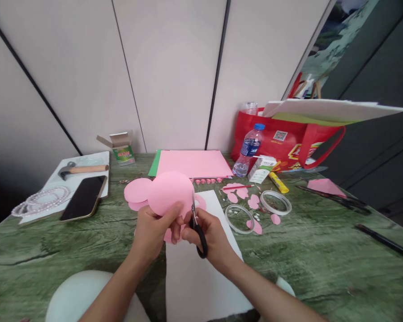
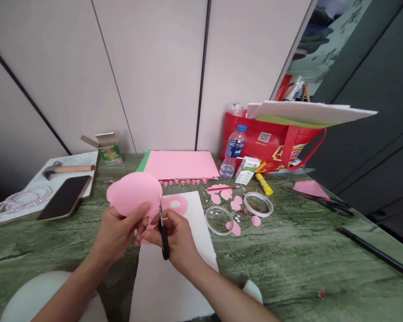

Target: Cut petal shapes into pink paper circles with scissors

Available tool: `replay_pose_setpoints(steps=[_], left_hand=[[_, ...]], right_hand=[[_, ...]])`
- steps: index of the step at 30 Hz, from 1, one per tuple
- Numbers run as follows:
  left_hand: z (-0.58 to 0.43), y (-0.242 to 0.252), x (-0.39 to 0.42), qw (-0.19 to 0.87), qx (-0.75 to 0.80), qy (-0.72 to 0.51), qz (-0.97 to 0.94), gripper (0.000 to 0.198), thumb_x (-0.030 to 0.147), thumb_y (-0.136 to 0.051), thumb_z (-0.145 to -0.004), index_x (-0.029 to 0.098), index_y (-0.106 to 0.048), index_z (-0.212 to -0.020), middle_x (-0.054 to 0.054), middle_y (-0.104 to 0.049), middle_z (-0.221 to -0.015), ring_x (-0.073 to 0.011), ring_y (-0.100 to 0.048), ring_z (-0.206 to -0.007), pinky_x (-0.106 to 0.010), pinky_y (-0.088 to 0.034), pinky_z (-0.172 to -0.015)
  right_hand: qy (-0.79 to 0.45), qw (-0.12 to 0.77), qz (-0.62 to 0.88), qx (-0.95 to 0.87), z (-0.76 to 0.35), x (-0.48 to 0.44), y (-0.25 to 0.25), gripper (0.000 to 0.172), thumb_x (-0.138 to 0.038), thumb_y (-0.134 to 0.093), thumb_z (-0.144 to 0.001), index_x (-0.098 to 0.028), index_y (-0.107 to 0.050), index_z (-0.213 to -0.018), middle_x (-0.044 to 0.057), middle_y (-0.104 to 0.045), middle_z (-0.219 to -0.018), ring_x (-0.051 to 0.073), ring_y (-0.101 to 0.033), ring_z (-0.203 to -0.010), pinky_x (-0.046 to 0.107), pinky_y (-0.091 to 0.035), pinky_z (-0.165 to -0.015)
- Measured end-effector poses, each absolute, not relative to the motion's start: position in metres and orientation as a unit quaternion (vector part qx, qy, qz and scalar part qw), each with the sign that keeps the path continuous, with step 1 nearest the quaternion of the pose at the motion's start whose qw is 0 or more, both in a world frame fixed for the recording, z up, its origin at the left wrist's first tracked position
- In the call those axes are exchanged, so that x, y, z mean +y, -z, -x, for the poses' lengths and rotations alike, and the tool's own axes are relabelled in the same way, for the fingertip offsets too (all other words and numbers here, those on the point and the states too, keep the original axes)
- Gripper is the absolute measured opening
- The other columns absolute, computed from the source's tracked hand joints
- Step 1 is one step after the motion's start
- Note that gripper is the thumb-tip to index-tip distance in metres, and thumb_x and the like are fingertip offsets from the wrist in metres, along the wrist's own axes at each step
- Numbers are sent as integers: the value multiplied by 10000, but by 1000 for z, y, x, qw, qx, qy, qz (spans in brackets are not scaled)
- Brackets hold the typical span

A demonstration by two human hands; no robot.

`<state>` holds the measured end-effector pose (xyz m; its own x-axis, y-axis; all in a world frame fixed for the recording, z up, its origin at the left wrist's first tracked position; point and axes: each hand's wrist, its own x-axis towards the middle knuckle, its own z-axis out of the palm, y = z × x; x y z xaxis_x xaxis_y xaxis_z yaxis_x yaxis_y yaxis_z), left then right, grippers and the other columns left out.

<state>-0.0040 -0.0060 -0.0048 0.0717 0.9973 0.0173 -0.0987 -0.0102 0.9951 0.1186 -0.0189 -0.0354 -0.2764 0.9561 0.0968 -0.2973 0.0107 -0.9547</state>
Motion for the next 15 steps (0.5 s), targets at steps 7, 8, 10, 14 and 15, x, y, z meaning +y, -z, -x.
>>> replay_pose_setpoints(steps=[7, 8, 10, 14, 15], left_hand=[[4, 6, -6, 534, 464, -498, -502, 286, 283, -589, -678, 149, -548, -429, 16, -491, -308, -82, -404, -248, -192, -306, -272], [5, 6, -6, 534, 464, -495, -505, 288, 282, -594, -676, 150, -548, -425, 16, -492, -310, -81, -404, -248, -192, -304, -271], [5, 7, -5, 534, 462, -494, -508, 292, 284, -599, -673, 151, -549, -418, 15, -496, -319, -81, -405, -248, -193, -303, -268], [4, 6, -5, 533, 463, -494, -507, 304, 285, -600, -676, 151, -546, -409, 16, -494, -318, -78, -405, -246, -190, -300, -266], [4, 5, -5, 533, 464, -494, -507, 304, 284, -601, -675, 151, -545, -408, 17, -493, -317, -77, -404, -244, -189, -297, -266]], right_hand=[[-613, 509, 323, -511, -119, -19, 33, 331, -387, -685, -586, -197, -466, -746, -27, -508, -601, 112, -465, -541, 245, -367, -537], [-610, 513, 317, -514, -120, -19, 32, 340, -391, -689, -581, -199, -465, -752, -19, -519, -626, 115, -473, -549, 254, -379, -554], [-602, 520, 312, -519, -120, -19, 32, 351, -398, -694, -573, -201, -462, -747, -11, -527, -656, 115, -475, -551, 262, -387, -567], [-598, 521, 327, -513, -120, -19, 33, 351, -407, -693, -567, -201, -463, -733, -30, -488, -596, 105, -436, -513, 248, -367, -519], [-601, 519, 331, -510, -120, -19, 33, 347, -404, -692, -569, -201, -463, -731, -37, -472, -577, 101, -424, -503, 243, -360, -509]])
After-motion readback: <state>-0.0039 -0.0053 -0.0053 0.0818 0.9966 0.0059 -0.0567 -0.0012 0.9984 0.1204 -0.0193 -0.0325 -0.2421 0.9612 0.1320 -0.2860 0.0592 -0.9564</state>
